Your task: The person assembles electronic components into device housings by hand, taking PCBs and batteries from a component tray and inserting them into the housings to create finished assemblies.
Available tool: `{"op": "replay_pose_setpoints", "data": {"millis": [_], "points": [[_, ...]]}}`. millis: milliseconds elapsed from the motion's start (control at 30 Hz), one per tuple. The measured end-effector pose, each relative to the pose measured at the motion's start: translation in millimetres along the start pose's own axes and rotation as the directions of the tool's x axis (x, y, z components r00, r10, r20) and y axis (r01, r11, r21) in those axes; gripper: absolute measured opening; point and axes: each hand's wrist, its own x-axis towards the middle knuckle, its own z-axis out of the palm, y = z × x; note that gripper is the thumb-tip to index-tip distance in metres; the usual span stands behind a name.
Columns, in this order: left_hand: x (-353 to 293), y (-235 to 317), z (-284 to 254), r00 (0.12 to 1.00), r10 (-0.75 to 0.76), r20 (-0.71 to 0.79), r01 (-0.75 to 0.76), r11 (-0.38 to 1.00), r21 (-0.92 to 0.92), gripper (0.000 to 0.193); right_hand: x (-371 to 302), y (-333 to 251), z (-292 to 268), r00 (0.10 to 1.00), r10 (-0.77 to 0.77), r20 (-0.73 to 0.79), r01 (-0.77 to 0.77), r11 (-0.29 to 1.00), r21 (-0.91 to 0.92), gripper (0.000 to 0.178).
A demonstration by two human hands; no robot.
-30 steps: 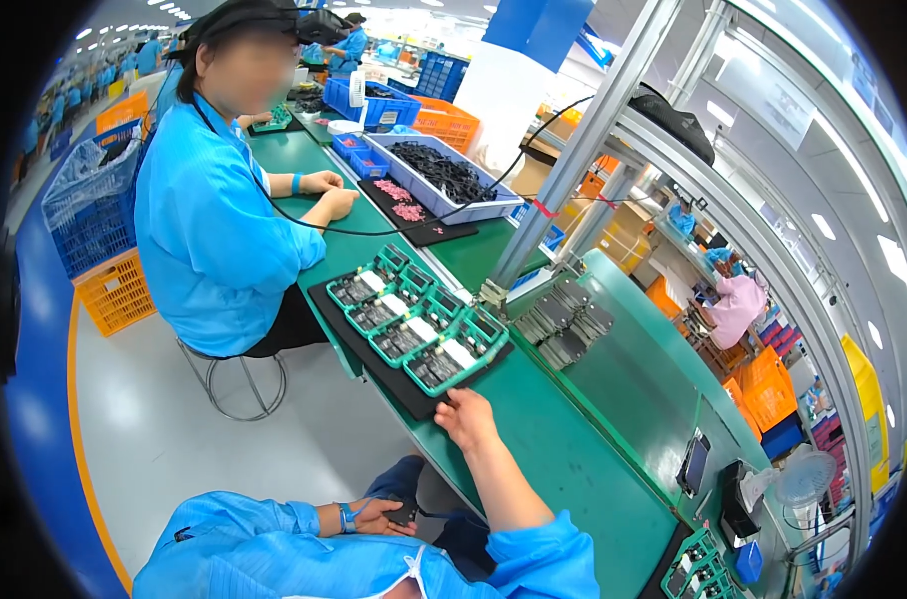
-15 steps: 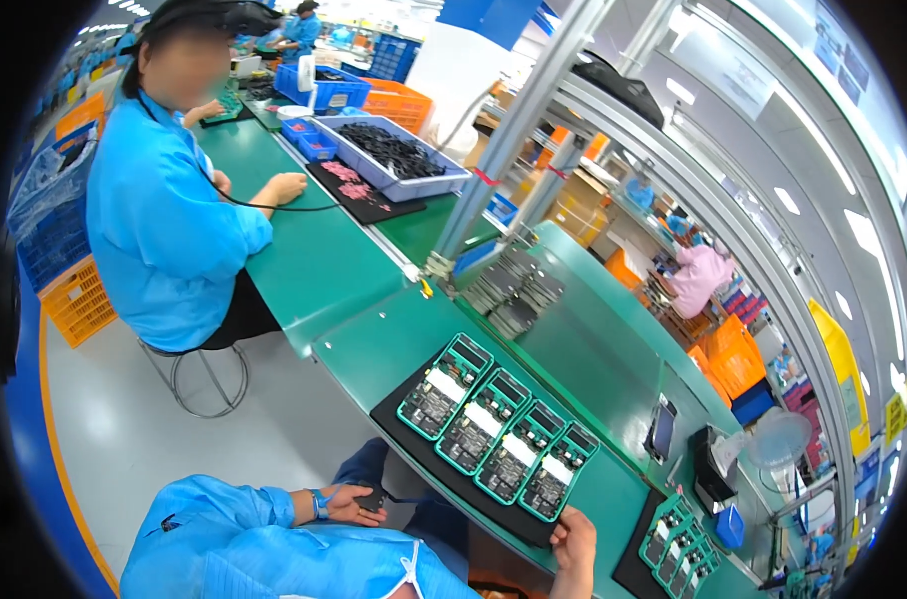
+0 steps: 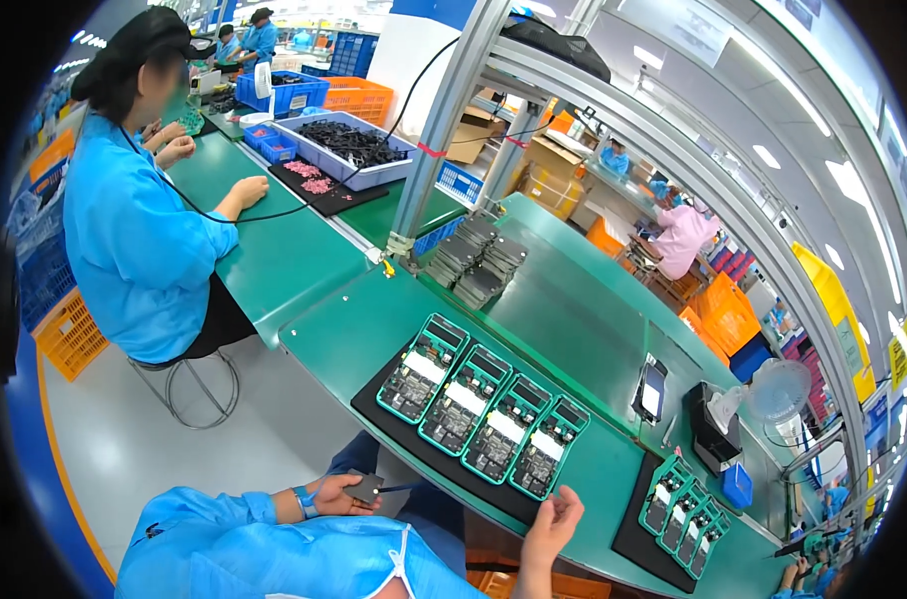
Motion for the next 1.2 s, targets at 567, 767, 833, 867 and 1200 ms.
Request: {"op": "replay_pose_setpoints", "data": {"millis": [567, 767, 833, 867, 1200], "points": [[-4.0, 23.9, 131.3, 0.951, -0.048, 0.307, 0.017, 0.994, 0.105, 0.042, -34.1, -39.2, 64.1, 0.446, -0.349, 0.824, 0.572, 0.820, 0.038, 0.043], [5.9, 23.1, 158.6, 0.923, -0.102, 0.372, 0.068, 0.992, 0.102, 0.042, -9.6, -42.9, 41.6, 0.486, -0.307, 0.818, 0.527, 0.850, 0.005, 0.041], [8.6, 25.7, 170.2, 0.905, -0.087, 0.416, 0.032, 0.990, 0.138, 0.047, 4.4, -46.5, 29.8, 0.449, -0.337, 0.828, 0.600, 0.800, 0.000, 0.043], [10.6, 27.3, 174.4, 0.898, -0.099, 0.429, 0.021, 0.983, 0.183, 0.051, 13.6, -40.7, 21.1, 0.478, -0.357, 0.802, 0.631, 0.775, -0.031, 0.045], [89.4, -15.3, -48.8, 0.960, -0.038, -0.278, 0.140, 0.924, 0.357, 0.055, 93.1, -11.8, -35.8, 0.768, -0.182, 0.615, 0.495, 0.778, -0.387, 0.039]]}}
